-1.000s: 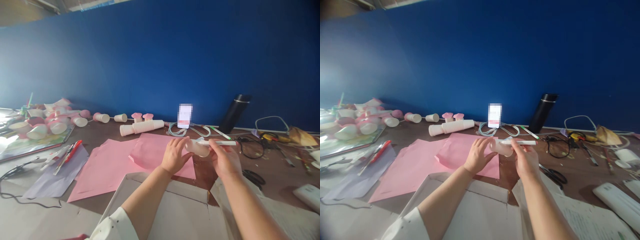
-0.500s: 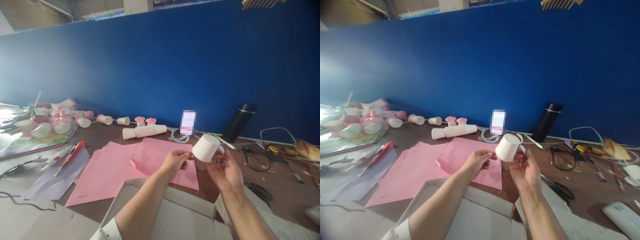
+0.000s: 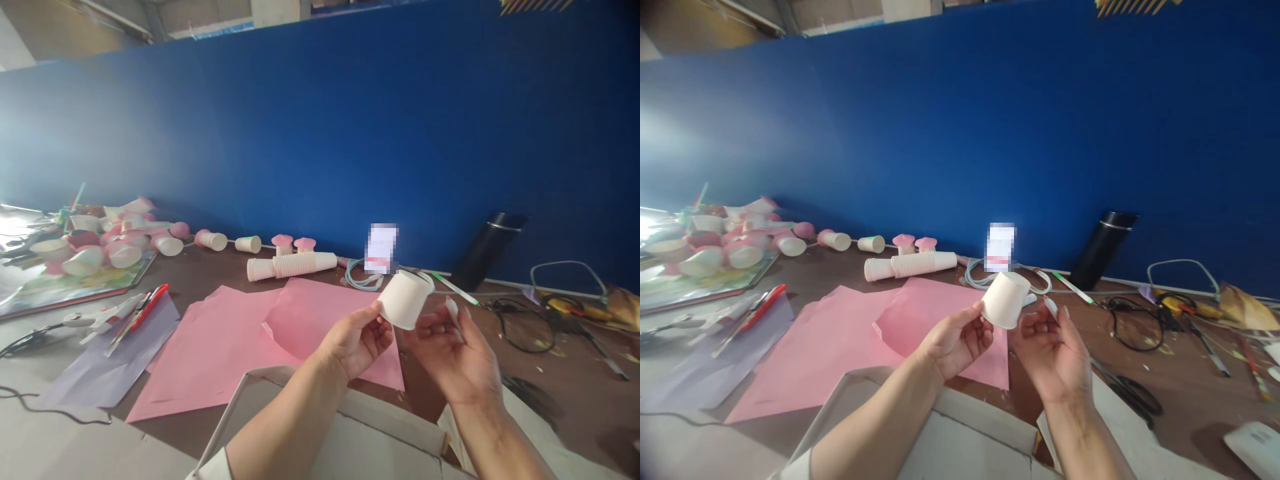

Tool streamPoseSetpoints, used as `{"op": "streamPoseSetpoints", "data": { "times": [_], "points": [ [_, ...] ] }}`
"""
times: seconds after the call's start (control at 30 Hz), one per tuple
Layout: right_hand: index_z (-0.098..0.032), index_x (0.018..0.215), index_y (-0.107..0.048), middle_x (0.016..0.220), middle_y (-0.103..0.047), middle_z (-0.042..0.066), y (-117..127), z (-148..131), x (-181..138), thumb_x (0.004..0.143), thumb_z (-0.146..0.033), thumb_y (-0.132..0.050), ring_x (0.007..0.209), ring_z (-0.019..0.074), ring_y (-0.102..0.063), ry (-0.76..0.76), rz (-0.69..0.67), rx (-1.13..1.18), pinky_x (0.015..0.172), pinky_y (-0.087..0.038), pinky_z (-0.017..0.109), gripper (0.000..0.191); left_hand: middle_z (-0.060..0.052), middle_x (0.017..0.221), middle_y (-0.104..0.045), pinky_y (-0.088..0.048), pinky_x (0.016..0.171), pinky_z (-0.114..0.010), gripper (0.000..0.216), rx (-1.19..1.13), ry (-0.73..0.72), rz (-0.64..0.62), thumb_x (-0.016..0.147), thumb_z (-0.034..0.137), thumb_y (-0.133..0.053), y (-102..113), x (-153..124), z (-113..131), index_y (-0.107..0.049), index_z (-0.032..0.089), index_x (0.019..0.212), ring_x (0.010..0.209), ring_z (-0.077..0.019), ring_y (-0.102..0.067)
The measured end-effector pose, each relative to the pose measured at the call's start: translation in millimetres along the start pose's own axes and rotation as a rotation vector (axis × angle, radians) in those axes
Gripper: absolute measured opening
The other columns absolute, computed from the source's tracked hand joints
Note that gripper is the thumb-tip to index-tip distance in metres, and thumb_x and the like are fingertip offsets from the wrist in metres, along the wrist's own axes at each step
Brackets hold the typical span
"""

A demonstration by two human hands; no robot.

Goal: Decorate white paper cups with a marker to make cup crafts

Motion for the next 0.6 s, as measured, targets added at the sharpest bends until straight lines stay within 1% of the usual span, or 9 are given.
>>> {"op": "streamPoseSetpoints", "data": {
  "times": [0.1,0.2,0.33,0.43,0.53,0.6],
  "points": [
    [-0.023,0.090,-0.065,0.074,-0.067,-0.005,-4,-11,-4,0.080,-0.032,-0.066,0.068,0.0122,-0.063,0.084,-0.053,-0.098,0.081,-0.055,0.043,0.013,-0.002,0.064,-0.057,-0.053,0.067,-0.023,0.016,-0.025,-0.046,0.057,0.080,0.024,-0.065,5,2,5,-0.059,0.009,0.086,0.063,-0.0108,-0.060],
    [-0.023,0.087,-0.066,0.076,-0.067,-0.005,-9,-23,-8,0.082,-0.030,-0.064,0.069,0.0109,-0.061,0.192,-0.108,-0.201,0.086,-0.053,0.044,0.009,0.001,0.056,-0.053,-0.055,0.068,-0.026,0.011,-0.032,-0.070,0.140,0.083,0.022,-0.059,10,1,9,-0.058,0.012,0.085,0.061,-0.0120,-0.061],
    [-0.023,0.086,-0.067,0.078,-0.068,-0.003,-22,-34,-15,0.080,-0.029,-0.065,0.073,0.0116,-0.060,0.319,-0.232,-0.361,0.089,-0.051,0.041,0.009,0.005,0.050,-0.047,-0.050,0.052,-0.018,0.008,0.019,-0.021,0.243,0.082,0.021,-0.058,18,2,6,-0.056,0.014,0.080,0.048,-0.0080,-0.055],
    [-0.024,0.087,-0.069,0.082,-0.068,-0.002,-31,-36,-21,0.077,-0.029,-0.068,0.079,0.0136,-0.061,0.399,-0.330,-0.504,0.088,-0.050,0.038,0.011,0.003,0.053,-0.050,-0.041,0.041,-0.013,0.009,0.095,0.049,0.308,0.081,0.022,-0.059,26,4,-1,-0.057,0.014,0.083,0.048,-0.0077,-0.055],
    [-0.026,0.087,-0.070,0.083,-0.068,-0.002,-34,-31,-24,0.076,-0.029,-0.070,0.082,0.0145,-0.062,0.447,-0.372,-0.647,0.085,-0.049,0.035,0.012,0.001,0.059,-0.055,-0.037,0.037,-0.011,0.011,0.154,0.093,0.324,0.081,0.023,-0.057,30,6,-6,-0.058,0.014,0.088,0.049,-0.0073,-0.055],
    [-0.027,0.086,-0.070,0.084,-0.069,-0.001,-32,-27,-25,0.075,-0.031,-0.071,0.083,0.0153,-0.061,0.470,-0.362,-0.743,0.084,-0.047,0.034,0.012,0.000,0.061,-0.057,-0.036,0.037,-0.011,0.014,0.188,0.112,0.309,0.082,0.024,-0.057,31,7,-8,-0.059,0.013,0.090,0.050,-0.0072,-0.056]
  ]
}}
Point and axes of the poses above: each hand's wrist, its own x-axis towards the middle knuckle, its own y-axis out of the back of the hand, z = x × y, the point moved 8 cm from there along x, towards the middle knuckle
